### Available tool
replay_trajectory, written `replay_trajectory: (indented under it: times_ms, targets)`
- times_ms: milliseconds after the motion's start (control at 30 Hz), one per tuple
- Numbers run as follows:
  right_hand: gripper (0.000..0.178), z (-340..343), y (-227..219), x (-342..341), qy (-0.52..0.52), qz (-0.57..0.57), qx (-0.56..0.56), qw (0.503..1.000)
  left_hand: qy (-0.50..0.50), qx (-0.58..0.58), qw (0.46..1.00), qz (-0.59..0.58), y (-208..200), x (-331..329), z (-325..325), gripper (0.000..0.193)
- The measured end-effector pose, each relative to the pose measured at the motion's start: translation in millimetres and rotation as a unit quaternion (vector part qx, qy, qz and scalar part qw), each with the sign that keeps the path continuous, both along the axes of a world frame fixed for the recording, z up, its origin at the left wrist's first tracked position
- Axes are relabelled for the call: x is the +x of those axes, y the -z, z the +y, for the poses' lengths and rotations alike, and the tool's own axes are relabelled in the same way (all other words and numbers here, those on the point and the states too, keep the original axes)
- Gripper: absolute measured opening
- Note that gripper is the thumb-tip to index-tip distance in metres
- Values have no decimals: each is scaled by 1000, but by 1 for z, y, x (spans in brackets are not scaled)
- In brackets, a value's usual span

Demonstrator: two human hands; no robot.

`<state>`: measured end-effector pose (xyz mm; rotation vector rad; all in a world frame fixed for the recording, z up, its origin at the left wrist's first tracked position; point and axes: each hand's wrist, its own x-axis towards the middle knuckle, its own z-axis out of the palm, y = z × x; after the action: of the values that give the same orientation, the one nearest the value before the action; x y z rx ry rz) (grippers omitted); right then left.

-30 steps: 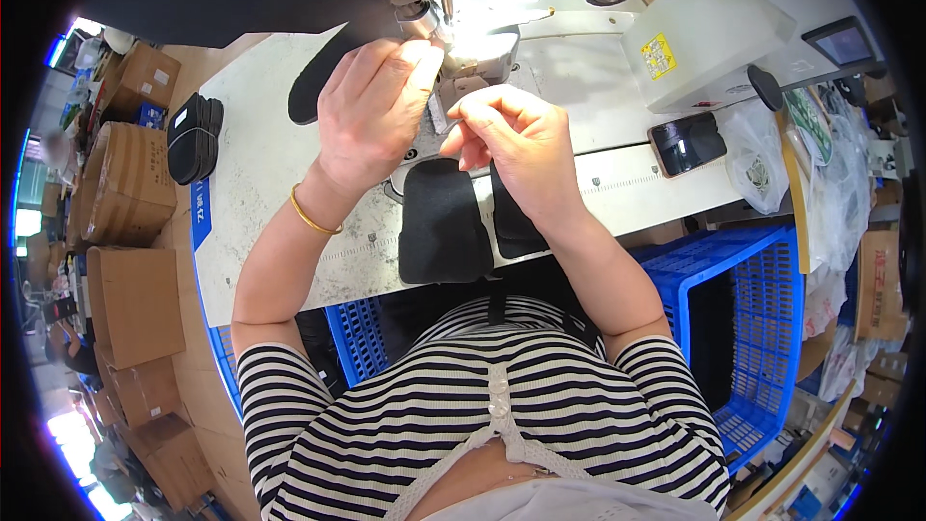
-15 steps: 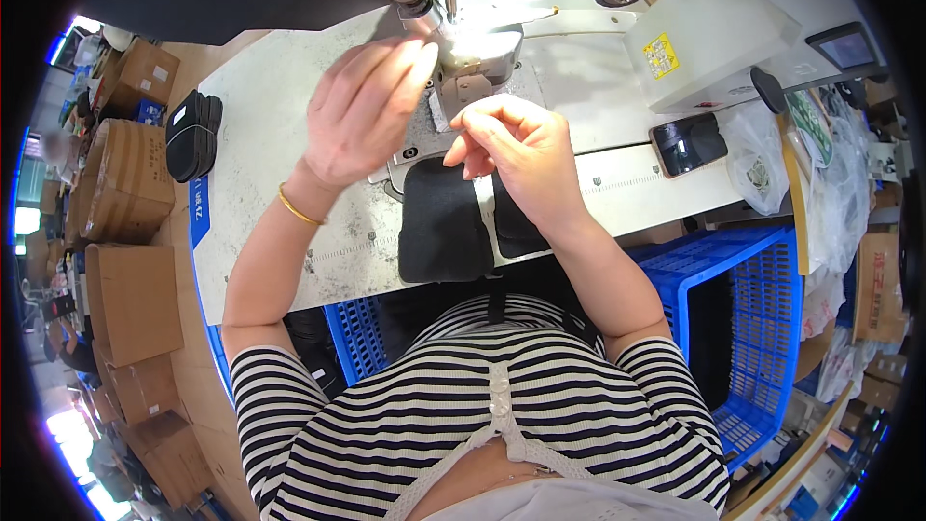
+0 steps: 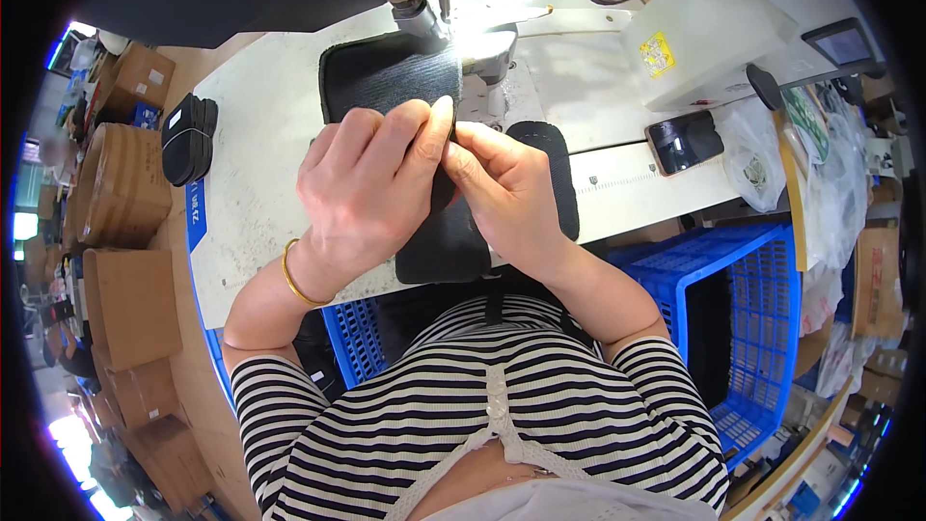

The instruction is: The person sews fabric shoe components together using a sewing machine, bundles the stitched pieces, and places them into a blue plastic crate before untying and sewing a new stack of fabric pieces.

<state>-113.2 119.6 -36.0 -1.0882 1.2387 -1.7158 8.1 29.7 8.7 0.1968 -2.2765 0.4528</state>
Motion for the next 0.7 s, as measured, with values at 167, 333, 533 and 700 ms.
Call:
replay_trajectory:
  times_ms: [167, 333, 533, 700]
  targets:
    - [20, 3, -3, -3, 2, 4, 1, 1000, 10, -32, 999, 19, 4, -4, 3, 40]
    - [20, -2, -2, -4, -3, -28, 11, 1000, -7, -31, 999, 11, 1, -13, -1, 40]
    - [19, -8, -12, -13, 13, -19, 9, 1000, -21, -24, 999, 19, 0, -24, -14, 35]
    - [19, -14, -13, -19, 2, -52, 7, 999, -26, 2, 999, 41, 1, -29, -24, 34]
